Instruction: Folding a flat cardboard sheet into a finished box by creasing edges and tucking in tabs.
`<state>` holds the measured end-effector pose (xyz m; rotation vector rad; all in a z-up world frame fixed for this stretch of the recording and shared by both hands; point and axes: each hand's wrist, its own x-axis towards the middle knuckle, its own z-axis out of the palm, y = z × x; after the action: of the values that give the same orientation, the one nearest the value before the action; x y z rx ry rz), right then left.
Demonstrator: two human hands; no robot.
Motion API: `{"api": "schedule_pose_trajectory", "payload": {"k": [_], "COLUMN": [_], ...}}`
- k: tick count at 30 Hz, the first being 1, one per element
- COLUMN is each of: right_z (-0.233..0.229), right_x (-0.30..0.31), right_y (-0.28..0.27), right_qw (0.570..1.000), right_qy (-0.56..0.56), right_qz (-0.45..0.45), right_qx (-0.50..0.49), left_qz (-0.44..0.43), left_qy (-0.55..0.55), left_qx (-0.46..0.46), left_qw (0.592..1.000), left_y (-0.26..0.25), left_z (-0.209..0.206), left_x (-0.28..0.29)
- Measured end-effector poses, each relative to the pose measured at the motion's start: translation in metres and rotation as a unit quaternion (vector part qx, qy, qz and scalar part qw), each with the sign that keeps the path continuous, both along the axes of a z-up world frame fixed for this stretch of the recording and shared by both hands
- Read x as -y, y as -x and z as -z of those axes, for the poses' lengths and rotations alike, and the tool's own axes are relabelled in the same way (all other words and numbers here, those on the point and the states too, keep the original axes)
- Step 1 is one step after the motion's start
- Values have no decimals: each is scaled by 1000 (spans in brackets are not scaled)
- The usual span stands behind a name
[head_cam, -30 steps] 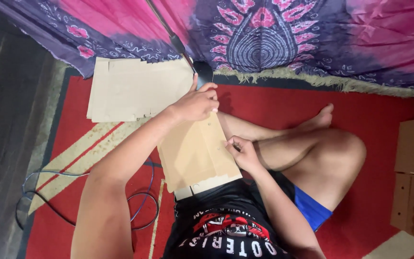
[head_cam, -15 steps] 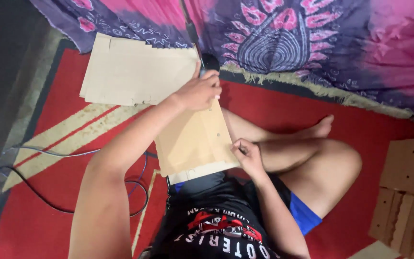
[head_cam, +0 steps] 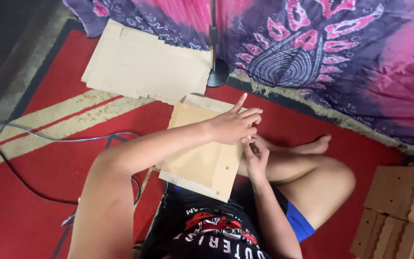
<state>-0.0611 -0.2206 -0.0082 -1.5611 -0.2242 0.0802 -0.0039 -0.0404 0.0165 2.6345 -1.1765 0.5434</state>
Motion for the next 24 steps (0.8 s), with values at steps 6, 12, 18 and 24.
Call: {"api": "schedule_pose_trajectory", "payload": {"k": [6,12,18,24], "right_z": [33,24,39,38], "right_x": [3,-1,8,4], "right_y": [6,26,17,19], "right_qw": [999,995,988,987], "right_qy": [36,42,26,25], "right_qz": [-36,-50,-115,-109], "right_qx": [-14,-81,-100,-114], "left_qz": [-80,-135,-234,-246], "left_qy": [-37,-14,-25,47], "left_qx": [-17,-50,-200,-101], "left_qw": [996,990,951,963], "left_y": [-13,-27,-29,-13], "left_z": [-1,11,-11,0], "left_x": [-24,-75,-114,-111]}}
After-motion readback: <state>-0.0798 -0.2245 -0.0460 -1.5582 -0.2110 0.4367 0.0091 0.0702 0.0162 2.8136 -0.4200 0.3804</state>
